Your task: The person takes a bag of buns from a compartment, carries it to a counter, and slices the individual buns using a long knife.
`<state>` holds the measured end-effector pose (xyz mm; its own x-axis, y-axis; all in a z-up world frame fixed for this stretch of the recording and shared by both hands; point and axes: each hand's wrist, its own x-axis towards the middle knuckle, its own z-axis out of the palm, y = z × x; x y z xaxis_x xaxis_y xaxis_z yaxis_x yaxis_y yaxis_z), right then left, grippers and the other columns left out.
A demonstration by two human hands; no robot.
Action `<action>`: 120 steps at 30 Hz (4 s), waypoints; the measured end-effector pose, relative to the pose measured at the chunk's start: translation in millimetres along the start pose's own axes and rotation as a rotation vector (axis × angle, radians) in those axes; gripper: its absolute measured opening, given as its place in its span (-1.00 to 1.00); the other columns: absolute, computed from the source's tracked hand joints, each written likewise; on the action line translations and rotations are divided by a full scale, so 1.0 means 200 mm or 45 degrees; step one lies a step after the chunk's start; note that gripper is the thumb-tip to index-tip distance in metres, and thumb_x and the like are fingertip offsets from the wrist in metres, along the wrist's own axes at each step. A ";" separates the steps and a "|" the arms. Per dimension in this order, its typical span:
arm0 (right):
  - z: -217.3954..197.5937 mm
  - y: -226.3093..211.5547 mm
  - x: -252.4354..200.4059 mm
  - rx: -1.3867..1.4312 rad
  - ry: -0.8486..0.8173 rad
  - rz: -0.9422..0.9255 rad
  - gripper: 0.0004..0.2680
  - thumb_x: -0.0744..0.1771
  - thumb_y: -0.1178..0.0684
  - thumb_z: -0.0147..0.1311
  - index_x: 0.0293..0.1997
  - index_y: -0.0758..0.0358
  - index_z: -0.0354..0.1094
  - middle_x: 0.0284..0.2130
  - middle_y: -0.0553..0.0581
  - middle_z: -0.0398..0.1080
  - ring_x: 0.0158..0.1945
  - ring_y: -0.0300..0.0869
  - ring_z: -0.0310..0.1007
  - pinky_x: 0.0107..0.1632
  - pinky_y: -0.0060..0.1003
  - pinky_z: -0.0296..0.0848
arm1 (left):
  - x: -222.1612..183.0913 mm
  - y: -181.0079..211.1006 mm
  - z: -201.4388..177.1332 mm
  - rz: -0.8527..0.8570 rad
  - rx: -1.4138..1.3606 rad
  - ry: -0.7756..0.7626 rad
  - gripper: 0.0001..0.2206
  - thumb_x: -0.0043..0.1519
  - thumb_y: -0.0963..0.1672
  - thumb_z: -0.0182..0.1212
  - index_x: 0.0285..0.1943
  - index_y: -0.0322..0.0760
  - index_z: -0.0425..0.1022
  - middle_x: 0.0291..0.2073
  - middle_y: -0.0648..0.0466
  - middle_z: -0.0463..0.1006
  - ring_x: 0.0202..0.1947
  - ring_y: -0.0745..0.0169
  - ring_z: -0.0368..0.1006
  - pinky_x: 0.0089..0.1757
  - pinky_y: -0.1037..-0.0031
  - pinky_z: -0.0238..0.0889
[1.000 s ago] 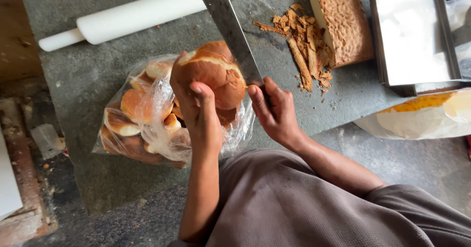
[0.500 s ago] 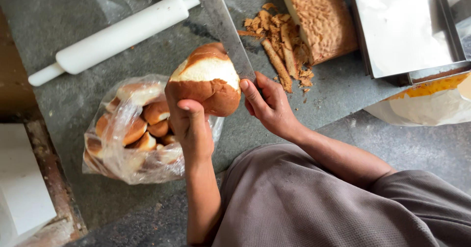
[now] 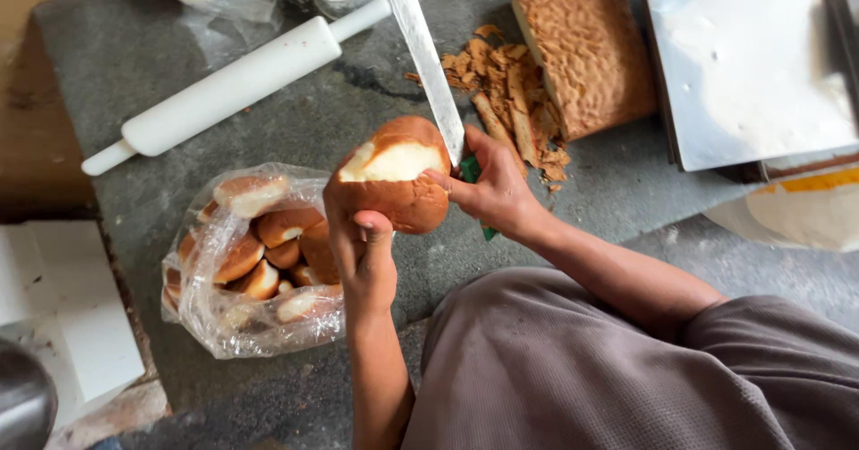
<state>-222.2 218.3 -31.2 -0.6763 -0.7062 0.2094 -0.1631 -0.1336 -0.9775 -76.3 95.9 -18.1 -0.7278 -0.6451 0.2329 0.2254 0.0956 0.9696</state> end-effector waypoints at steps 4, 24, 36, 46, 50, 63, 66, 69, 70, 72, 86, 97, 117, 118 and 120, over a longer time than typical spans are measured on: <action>0.01 0.01 0.00 0.429 -0.098 0.592 -0.69 0.30 -0.02 0.28 0.05 0.27 0.30 -0.52 -0.09 0.28 -0.63 -0.43 0.14 -0.59 -0.46 0.13 | -0.01 0.02 -0.01 -0.078 -0.021 0.029 -0.23 0.35 0.24 0.11 0.46 -0.41 0.15 0.30 -0.05 0.31 0.32 0.17 0.25 0.30 0.30 0.15; -0.30 0.28 -0.04 0.665 -0.006 0.286 -0.78 0.45 -0.07 0.08 -0.10 0.27 0.19 -0.52 0.04 0.31 -0.64 -0.35 0.13 -0.62 -0.40 0.11 | 0.57 0.05 -0.39 -0.077 0.889 0.596 -0.18 0.25 -0.01 0.41 0.54 -0.19 -0.14 0.38 -0.22 0.15 0.21 0.00 0.41 0.01 0.27 0.54; -0.29 0.25 -0.11 0.616 0.206 0.521 -0.77 0.46 -0.11 -0.03 -0.20 0.19 0.07 -0.54 0.11 0.28 -0.73 -0.30 0.03 -0.63 -0.35 0.04 | -0.08 0.06 -0.63 -0.245 0.727 0.309 -0.83 0.39 -0.16 0.33 0.05 -0.39 0.56 -0.18 0.02 0.64 -0.13 0.32 0.55 -0.05 0.52 0.45; -0.18 0.10 -0.14 0.606 -0.053 0.279 -0.77 0.45 -0.11 0.02 -0.10 0.23 0.13 -0.50 0.11 0.30 -0.69 -0.31 0.06 -0.60 -0.38 0.06 | -0.11 -0.22 -0.54 -0.454 1.541 -0.279 -0.41 0.07 -0.19 0.37 0.36 -0.23 0.38 0.31 -0.04 0.44 0.26 -0.10 0.36 0.21 0.14 0.26; -0.19 0.10 -0.24 0.415 -0.056 0.238 -0.78 0.46 -0.06 0.05 -0.05 0.28 0.17 -0.48 0.12 0.31 -0.63 -0.32 0.11 -0.57 -0.42 0.07 | -0.13 -0.24 -0.48 -0.665 1.519 -0.337 -0.13 -0.16 -0.12 0.59 0.43 0.01 0.29 0.43 -0.05 0.15 0.32 -0.26 0.11 0.14 0.02 0.19; -0.27 0.12 -0.38 0.470 0.184 0.407 -0.79 0.46 -0.07 0.00 -0.17 0.22 0.13 -0.52 0.12 0.31 -0.70 -0.33 0.06 -0.63 -0.41 0.06 | -0.13 -0.17 -0.60 -0.496 1.104 0.175 -0.45 0.00 -0.10 0.41 0.22 -0.25 0.42 -0.08 -0.10 0.59 -0.01 -0.10 0.55 0.02 0.25 0.37; -0.26 0.11 -0.36 0.482 0.176 0.375 -0.80 0.47 -0.06 0.00 -0.16 0.20 0.12 -0.52 0.11 0.30 -0.70 -0.33 0.05 -0.61 -0.41 0.07 | -0.14 -0.09 -0.69 -0.463 0.724 0.356 -0.45 0.05 -0.12 0.35 0.28 -0.23 0.37 0.04 -0.10 0.58 0.07 0.02 0.55 0.08 0.27 0.39; -0.22 0.11 -0.35 0.456 0.152 0.399 -0.82 0.46 -0.06 -0.01 -0.13 0.20 0.15 -0.53 0.11 0.29 -0.71 -0.33 0.05 -0.61 -0.41 0.07 | -0.15 -0.03 -0.74 -0.355 0.061 0.486 -0.45 0.06 -0.21 0.30 0.29 -0.23 0.27 0.22 -0.17 0.39 0.21 0.01 0.41 0.11 0.14 0.43; -0.21 0.11 -0.34 0.448 0.125 0.414 -0.81 0.47 -0.06 -0.02 -0.16 0.21 0.15 -0.53 0.12 0.31 -0.70 -0.32 0.06 -0.61 -0.41 0.07 | -0.16 0.00 -0.75 -0.346 0.062 0.498 -0.45 0.06 -0.21 0.30 0.29 -0.23 0.27 0.22 -0.17 0.39 0.21 0.01 0.41 0.11 0.14 0.43; -0.16 0.12 -0.32 0.449 0.087 0.413 -0.81 0.47 -0.05 -0.03 -0.18 0.22 0.14 -0.52 0.12 0.32 -0.69 -0.32 0.08 -0.62 -0.42 0.07 | -0.19 0.03 -0.76 -0.198 -0.629 0.398 -0.37 0.03 -0.30 0.22 0.32 -0.11 0.16 0.32 -0.11 0.26 0.35 -0.06 0.31 0.24 -0.03 0.33; 0.22 -0.11 -0.25 0.172 -0.390 0.610 -0.76 0.43 -0.12 -0.08 -0.19 0.28 0.20 -0.60 0.09 0.35 -0.73 -0.35 0.14 -0.68 -0.40 0.09 | -0.21 -0.11 -0.54 -0.216 -1.073 0.380 -0.67 0.34 -0.17 0.32 0.22 -0.29 0.31 0.19 -0.07 0.46 0.24 0.06 0.43 0.22 0.14 0.30; 0.32 -0.25 -0.25 -0.199 -0.488 0.403 -0.73 0.42 -0.18 -0.04 -0.28 0.24 0.27 -0.61 -0.04 0.33 -0.63 -0.41 0.17 -0.57 -0.44 0.18 | -0.11 0.05 -0.41 -0.067 -1.106 0.252 -0.35 0.23 -0.22 0.36 0.52 -0.34 0.15 0.31 -0.03 0.38 0.34 0.11 0.30 0.31 0.15 0.16; 0.39 -0.34 -0.32 -0.689 -0.708 0.312 -0.67 0.43 -0.21 -0.16 -0.33 0.26 0.24 -0.66 0.07 0.32 -0.59 -0.24 0.31 -0.46 -0.20 0.32 | -0.15 0.12 -0.57 -0.032 -0.672 0.914 -0.28 0.28 0.14 0.12 0.51 -0.25 0.00 0.35 -0.07 0.24 0.38 0.08 0.23 0.26 0.20 0.25; 0.40 -0.35 -0.31 -0.688 -0.696 0.296 -0.69 0.42 -0.21 -0.17 -0.32 0.24 0.26 -0.66 0.06 0.33 -0.59 -0.24 0.32 -0.47 -0.20 0.31 | -0.15 0.11 -0.55 -0.027 -0.672 0.923 -0.28 0.28 0.14 0.12 0.51 -0.25 0.00 0.35 -0.07 0.24 0.38 0.08 0.23 0.26 0.20 0.25; 0.41 -0.36 -0.29 -0.692 -0.681 0.284 -0.70 0.42 -0.20 -0.17 -0.30 0.22 0.27 -0.66 0.06 0.34 -0.60 -0.25 0.33 -0.49 -0.20 0.31 | -0.15 0.08 -0.48 -0.055 -0.285 0.924 -0.29 0.35 0.16 0.05 0.50 -0.41 0.11 0.37 -0.13 0.29 0.37 0.09 0.22 0.27 0.30 0.14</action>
<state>-112.4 211.1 25.4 -0.3199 -0.9330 -0.1649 -0.4853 0.3108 -0.8172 10.4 44.6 -17.7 -0.1479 -0.9889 0.0118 0.3890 -0.0472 0.9200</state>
